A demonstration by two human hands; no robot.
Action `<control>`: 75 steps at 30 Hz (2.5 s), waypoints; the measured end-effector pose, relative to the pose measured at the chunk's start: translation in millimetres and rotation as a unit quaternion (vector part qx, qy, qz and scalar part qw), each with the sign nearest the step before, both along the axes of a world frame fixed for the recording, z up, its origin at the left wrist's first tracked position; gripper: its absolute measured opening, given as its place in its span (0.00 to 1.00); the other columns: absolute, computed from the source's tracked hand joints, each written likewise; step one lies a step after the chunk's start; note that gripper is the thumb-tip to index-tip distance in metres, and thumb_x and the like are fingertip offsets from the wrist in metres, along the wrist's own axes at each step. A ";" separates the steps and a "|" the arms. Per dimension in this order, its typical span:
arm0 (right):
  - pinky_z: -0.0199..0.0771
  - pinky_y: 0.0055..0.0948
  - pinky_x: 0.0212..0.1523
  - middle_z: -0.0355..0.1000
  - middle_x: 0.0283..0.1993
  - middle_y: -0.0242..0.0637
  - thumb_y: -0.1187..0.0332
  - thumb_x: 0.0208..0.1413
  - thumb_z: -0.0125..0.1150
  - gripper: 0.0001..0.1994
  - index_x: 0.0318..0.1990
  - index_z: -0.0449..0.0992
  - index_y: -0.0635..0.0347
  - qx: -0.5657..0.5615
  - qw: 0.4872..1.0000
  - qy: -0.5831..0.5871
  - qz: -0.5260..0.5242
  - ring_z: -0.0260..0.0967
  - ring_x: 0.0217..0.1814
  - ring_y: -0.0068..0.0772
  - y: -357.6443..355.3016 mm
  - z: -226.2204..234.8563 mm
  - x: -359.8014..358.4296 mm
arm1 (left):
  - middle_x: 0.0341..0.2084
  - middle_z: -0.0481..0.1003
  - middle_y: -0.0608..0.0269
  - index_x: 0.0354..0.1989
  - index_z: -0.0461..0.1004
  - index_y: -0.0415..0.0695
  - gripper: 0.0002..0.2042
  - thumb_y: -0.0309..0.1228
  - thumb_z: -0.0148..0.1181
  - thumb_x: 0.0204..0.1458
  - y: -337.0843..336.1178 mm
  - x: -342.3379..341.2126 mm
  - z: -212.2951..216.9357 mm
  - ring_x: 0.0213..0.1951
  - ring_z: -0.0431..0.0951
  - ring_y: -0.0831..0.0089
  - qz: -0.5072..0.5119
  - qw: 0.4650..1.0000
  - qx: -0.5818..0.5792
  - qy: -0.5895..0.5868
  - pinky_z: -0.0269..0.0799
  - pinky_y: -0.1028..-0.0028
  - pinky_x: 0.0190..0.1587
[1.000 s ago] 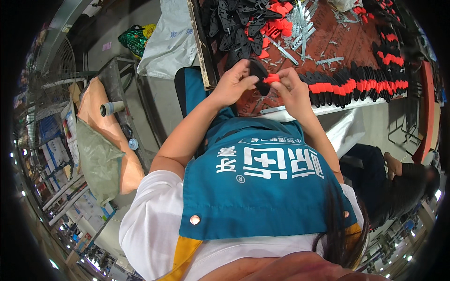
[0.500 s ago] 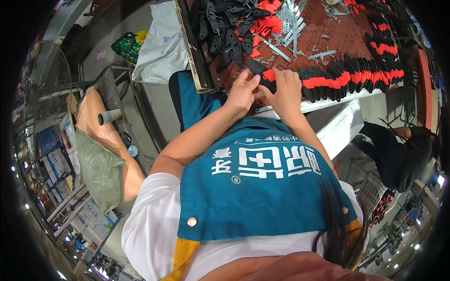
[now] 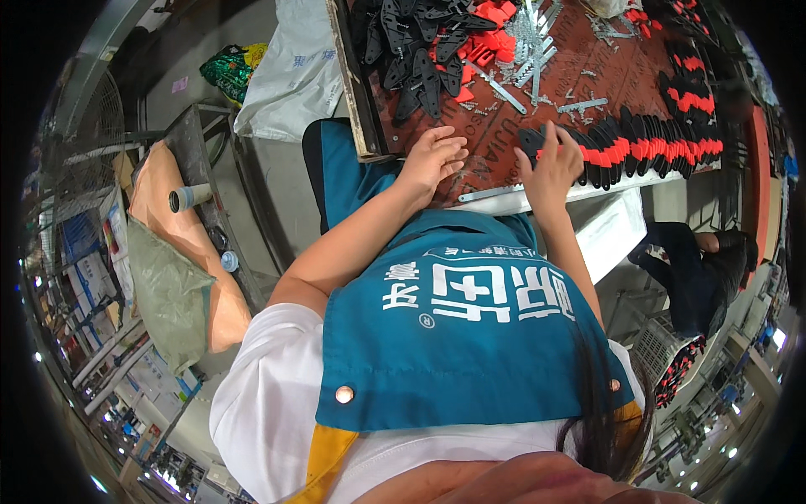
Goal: The person repeatedly picks up black plastic clips and red plastic pieces from a table, inserts the red pieces into the black clips, and places the assembled units into a growing pile. The task continues with the same repetitive assembly motion throughout the clip.
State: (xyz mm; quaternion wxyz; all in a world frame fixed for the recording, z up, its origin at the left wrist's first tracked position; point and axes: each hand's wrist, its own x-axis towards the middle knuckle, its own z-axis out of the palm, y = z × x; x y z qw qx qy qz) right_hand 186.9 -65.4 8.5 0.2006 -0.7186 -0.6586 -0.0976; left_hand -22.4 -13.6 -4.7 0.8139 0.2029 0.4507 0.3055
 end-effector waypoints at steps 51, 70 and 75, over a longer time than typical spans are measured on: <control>0.65 0.39 0.43 0.69 0.35 0.42 0.74 0.48 0.59 0.11 0.41 0.73 0.57 -0.089 0.976 0.147 0.137 0.65 0.41 0.47 75.8 -26.5 -9.9 | 0.35 0.76 0.57 0.44 0.68 0.39 0.09 0.30 0.50 0.60 7.1 -20.0 -18.8 0.39 0.76 0.69 0.019 0.998 -0.014 -0.064 0.73 0.72 0.42; 0.69 0.25 0.32 0.75 0.32 0.36 0.68 0.57 0.57 0.12 0.44 0.74 0.68 -0.258 0.797 0.528 0.136 0.70 0.30 0.24 69.1 17.1 -24.8 | 0.40 0.74 0.65 0.46 0.66 0.45 0.08 0.28 0.51 0.59 1.5 -11.9 -5.1 0.45 0.75 0.74 0.070 0.996 0.034 -0.038 0.71 0.69 0.50; 0.69 0.19 0.36 0.75 0.36 0.34 0.72 0.55 0.60 0.13 0.45 0.75 0.71 -0.269 0.733 0.622 0.058 0.69 0.35 0.18 38.8 26.1 -14.6 | 0.41 0.72 0.65 0.45 0.66 0.44 0.07 0.29 0.50 0.60 4.4 -6.0 1.6 0.44 0.74 0.75 0.073 0.995 0.051 -0.039 0.72 0.70 0.50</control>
